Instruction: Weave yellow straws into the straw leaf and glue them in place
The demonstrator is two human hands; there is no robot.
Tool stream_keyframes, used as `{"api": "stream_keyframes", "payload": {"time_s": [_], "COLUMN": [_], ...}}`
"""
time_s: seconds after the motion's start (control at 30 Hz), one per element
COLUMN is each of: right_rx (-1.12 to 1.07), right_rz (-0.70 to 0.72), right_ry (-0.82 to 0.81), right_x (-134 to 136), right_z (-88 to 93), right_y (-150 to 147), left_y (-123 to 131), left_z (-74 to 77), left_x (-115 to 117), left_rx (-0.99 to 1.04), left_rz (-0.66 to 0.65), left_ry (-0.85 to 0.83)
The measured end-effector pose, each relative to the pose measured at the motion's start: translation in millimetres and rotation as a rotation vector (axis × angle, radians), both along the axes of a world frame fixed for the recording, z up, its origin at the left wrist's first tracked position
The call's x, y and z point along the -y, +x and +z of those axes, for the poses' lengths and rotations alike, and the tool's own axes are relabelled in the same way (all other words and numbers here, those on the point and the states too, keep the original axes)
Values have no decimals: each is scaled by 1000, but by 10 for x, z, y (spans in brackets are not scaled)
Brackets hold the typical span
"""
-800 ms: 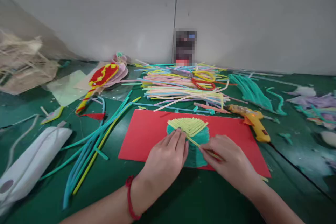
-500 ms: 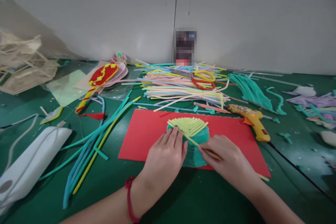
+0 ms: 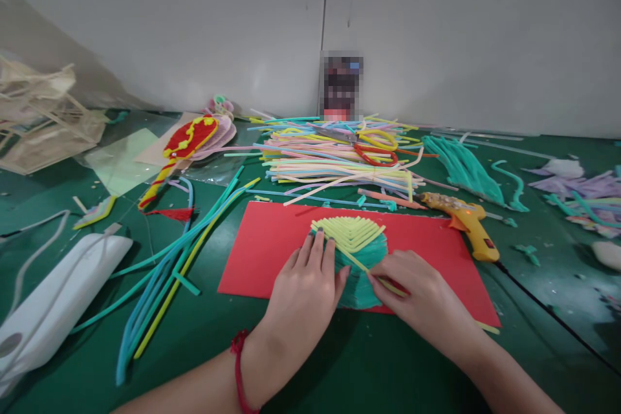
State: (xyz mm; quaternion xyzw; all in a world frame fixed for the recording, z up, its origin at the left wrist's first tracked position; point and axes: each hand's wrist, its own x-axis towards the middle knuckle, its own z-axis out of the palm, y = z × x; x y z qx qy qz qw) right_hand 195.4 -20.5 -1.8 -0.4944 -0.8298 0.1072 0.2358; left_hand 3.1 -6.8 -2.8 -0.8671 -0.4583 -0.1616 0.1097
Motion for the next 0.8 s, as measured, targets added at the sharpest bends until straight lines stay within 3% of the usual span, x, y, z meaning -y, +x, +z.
{"api": "stream_keyframes", "payload": {"time_s": [0.43,0.8], "right_rx": [31,44], "right_rz": [-25,-42], "right_ry": [-90,-50], "right_x": [12,-8], "right_z": [-12,-3], "right_y": [18,120], "left_y": [-10,22], "left_z": [-8,-143], "left_x": [14,105], "left_rx": [-30,-130], "left_rz": [18,52], "left_ry": [-44,-113]}}
